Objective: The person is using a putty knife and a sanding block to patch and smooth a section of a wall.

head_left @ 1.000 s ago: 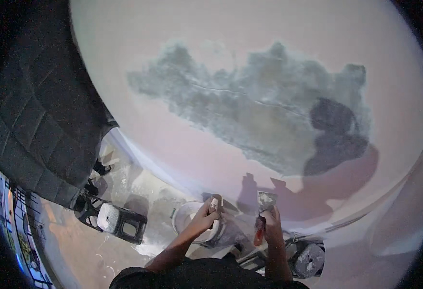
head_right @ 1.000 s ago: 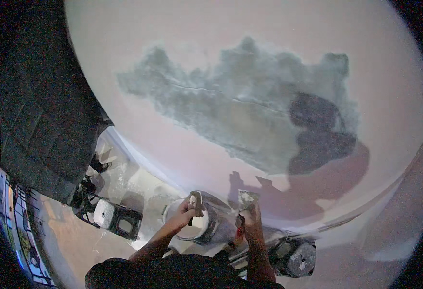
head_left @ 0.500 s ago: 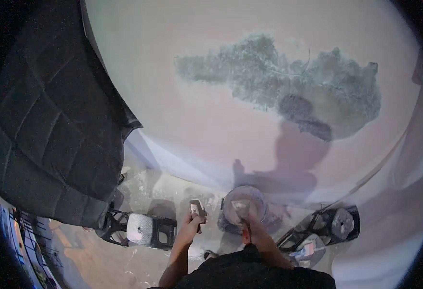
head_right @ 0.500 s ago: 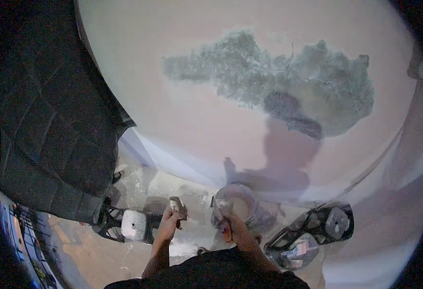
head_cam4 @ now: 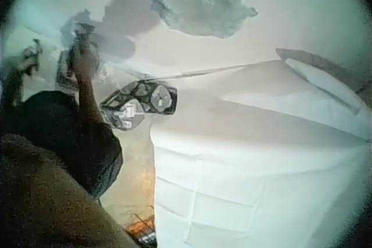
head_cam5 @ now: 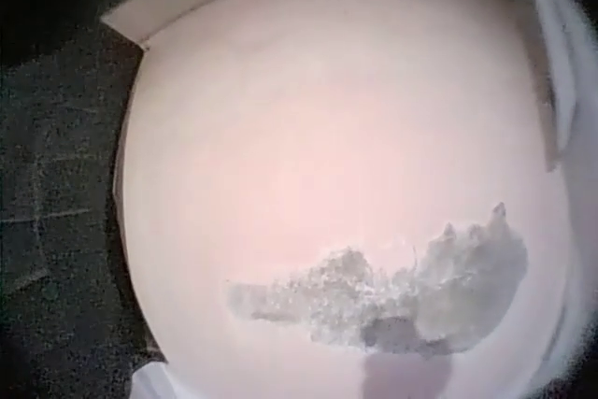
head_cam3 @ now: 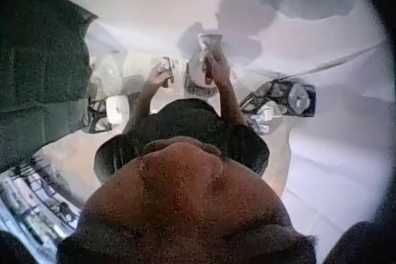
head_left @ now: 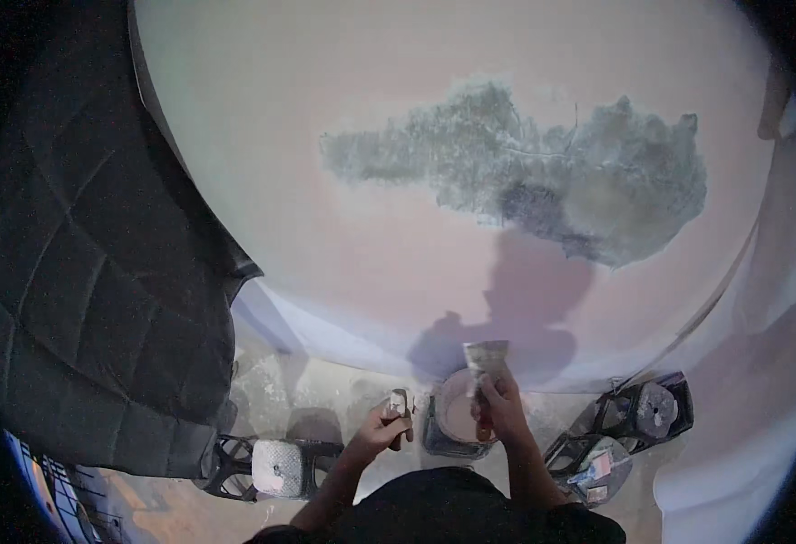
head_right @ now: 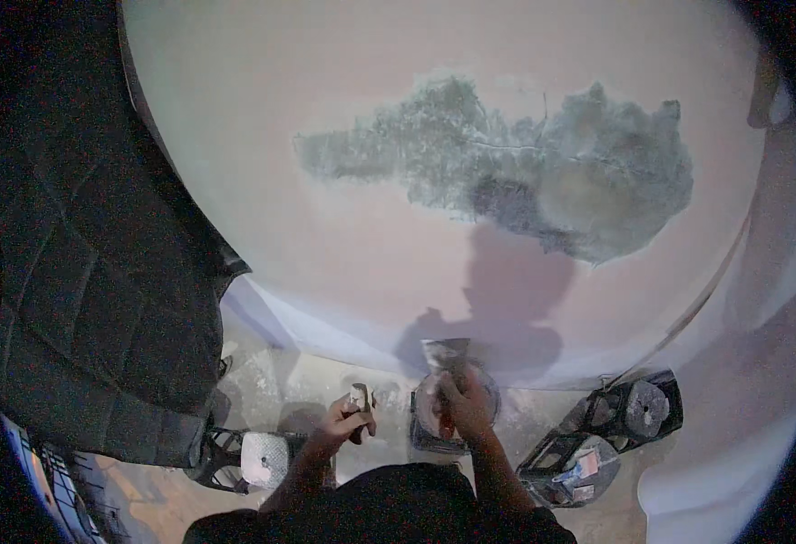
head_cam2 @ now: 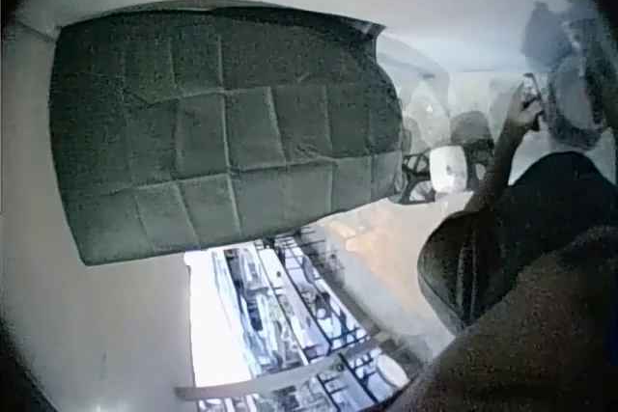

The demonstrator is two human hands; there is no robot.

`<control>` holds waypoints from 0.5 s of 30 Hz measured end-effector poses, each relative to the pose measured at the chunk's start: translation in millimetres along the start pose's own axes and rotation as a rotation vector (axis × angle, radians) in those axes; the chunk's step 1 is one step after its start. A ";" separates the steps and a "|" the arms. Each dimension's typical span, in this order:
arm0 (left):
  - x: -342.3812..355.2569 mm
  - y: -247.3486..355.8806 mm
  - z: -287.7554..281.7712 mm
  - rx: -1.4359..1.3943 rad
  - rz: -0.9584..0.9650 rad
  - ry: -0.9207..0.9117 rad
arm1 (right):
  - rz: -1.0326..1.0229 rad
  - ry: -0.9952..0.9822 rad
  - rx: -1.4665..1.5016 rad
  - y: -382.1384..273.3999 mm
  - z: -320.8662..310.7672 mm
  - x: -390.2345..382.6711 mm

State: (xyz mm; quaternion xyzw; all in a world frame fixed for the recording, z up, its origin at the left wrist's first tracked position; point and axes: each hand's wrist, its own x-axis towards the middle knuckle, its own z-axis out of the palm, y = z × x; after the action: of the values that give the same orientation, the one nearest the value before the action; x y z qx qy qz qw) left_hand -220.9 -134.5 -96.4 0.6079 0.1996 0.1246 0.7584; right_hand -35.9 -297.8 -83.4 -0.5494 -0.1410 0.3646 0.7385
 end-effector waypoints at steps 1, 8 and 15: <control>6.0 5.7 -3.6 0.119 -0.062 -0.048 | -0.052 -0.033 0.001 -4.8 6.8 5.0; 87.4 41.2 -2.5 0.256 0.247 -0.138 | -0.236 -0.276 -0.137 -56.5 72.4 91.3; 187.5 89.8 -31.7 0.134 0.078 -0.260 | -0.410 -0.065 -0.207 -124.8 135.8 191.8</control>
State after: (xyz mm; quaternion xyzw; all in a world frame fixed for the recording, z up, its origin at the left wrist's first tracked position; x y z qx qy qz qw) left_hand -63.8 -5.2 -43.3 0.6755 0.0839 0.0605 0.7301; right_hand 62.5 -84.9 42.2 -0.5699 -0.3101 0.2079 0.7320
